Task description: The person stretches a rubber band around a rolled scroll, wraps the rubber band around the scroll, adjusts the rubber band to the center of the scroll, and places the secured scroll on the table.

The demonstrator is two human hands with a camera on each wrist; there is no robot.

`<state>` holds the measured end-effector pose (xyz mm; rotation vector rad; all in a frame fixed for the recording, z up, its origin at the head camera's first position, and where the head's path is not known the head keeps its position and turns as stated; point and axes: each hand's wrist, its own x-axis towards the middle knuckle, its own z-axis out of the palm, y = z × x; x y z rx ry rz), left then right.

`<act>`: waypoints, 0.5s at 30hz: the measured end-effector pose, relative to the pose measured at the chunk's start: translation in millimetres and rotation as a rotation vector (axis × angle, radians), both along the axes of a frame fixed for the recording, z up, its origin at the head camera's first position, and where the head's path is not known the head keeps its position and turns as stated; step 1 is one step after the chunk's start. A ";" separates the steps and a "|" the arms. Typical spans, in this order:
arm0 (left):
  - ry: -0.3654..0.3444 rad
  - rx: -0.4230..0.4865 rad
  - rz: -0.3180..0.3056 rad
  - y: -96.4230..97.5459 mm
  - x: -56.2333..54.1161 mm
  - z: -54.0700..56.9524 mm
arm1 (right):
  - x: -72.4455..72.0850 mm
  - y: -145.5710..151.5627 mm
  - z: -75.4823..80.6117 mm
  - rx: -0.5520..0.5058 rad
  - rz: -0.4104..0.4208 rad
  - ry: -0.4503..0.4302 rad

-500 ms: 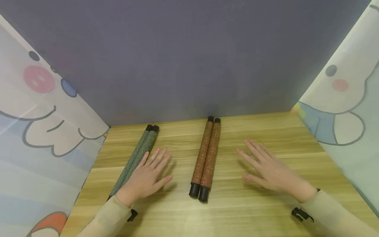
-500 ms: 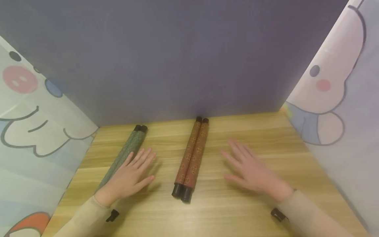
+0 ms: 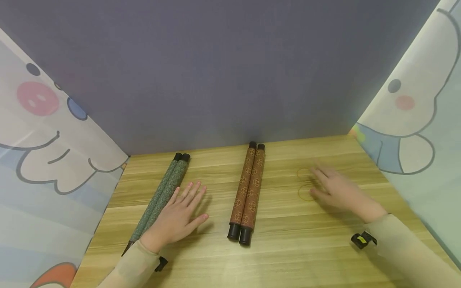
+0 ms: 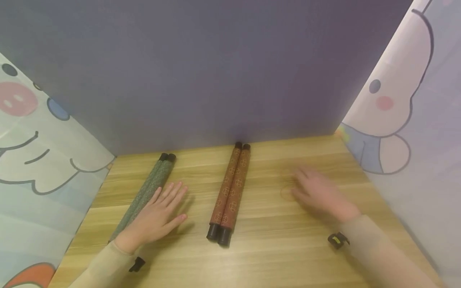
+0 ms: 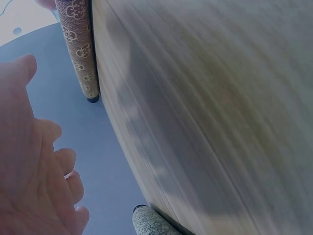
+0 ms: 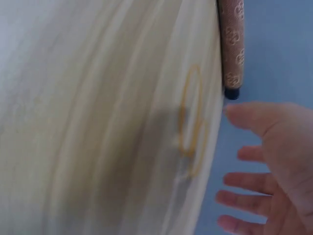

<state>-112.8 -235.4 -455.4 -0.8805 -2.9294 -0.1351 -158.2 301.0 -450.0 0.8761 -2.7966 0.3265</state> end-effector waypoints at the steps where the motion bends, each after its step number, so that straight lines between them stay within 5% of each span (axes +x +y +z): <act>1: 0.000 0.002 0.001 0.4 0.1 -0.2 | -1.6 1.9 -2.6 -0.002 -0.004 -0.005; 15: -0.052 -0.012 0.022 4.3 -1.2 -1.3 | -17.3 0.2 -12.7 -0.012 -0.132 -0.108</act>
